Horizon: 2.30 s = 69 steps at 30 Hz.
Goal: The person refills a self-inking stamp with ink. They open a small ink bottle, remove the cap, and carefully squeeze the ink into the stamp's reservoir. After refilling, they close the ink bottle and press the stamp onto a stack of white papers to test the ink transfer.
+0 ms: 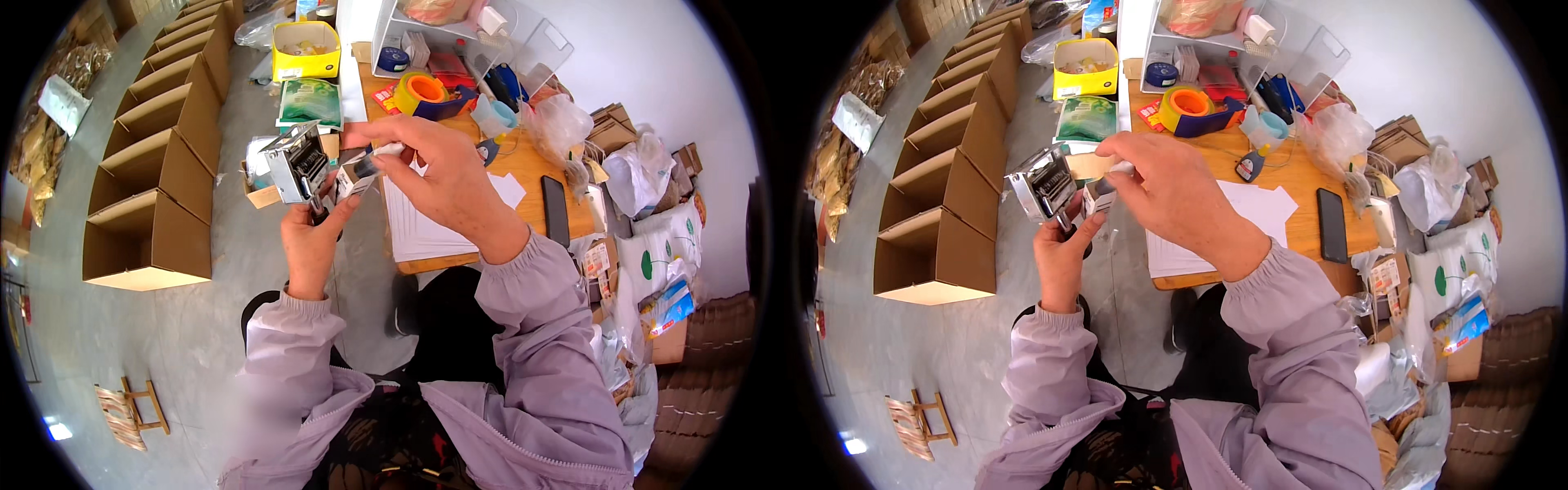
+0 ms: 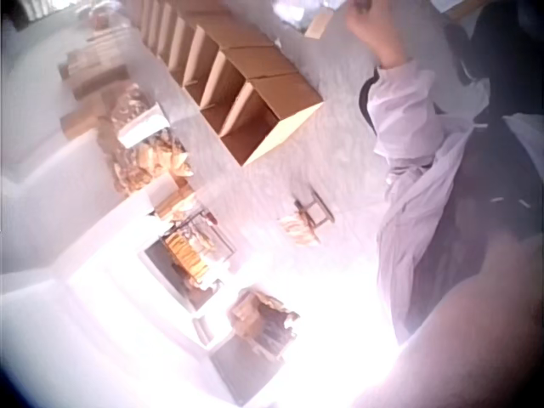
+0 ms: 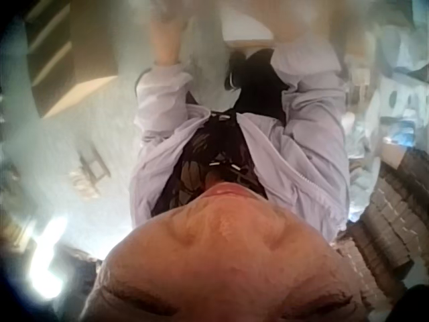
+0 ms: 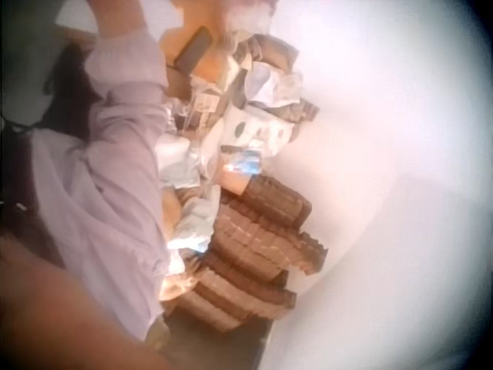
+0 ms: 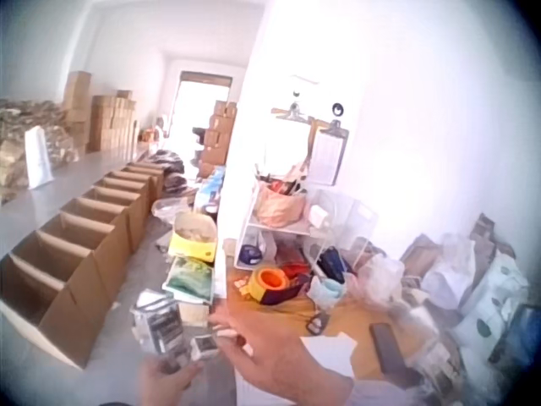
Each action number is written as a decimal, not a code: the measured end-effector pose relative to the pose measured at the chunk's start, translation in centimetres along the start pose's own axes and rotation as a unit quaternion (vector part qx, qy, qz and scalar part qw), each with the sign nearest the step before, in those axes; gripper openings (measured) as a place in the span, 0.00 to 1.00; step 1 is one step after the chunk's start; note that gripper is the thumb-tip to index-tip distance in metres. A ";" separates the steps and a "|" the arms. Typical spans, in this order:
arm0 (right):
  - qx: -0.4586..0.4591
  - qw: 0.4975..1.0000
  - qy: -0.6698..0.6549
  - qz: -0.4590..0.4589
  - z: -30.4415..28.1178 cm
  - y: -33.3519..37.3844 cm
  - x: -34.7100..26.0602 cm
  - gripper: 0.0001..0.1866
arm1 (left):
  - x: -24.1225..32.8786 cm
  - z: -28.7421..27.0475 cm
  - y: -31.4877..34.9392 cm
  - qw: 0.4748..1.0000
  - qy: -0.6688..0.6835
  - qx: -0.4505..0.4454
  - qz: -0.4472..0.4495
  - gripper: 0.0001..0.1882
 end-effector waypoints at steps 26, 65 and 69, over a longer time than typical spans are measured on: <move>-0.122 0.989 0.082 -0.026 1.2 -0.7 -1.0 0.09 | 0.0 0.7 0.5 0.998 0.034 -0.041 -0.032 0.20; -0.191 0.969 0.110 -0.108 1.3 0.0 -3.3 0.09 | 0.9 0.9 0.8 0.996 -0.006 -0.080 -0.029 0.19; -0.207 0.962 0.174 -0.042 1.5 0.4 -1.8 0.09 | 1.8 1.2 0.9 0.996 -0.007 -0.082 -0.015 0.19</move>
Point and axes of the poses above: each hand's wrist, its own y-axis away from the middle knuckle, its own z-axis out of the palm, x = y × z, the point moved 9 cm from there along -y, towards the middle knuckle, and after that the axes turned 9 degrees about -y, right-handed, at the moved point
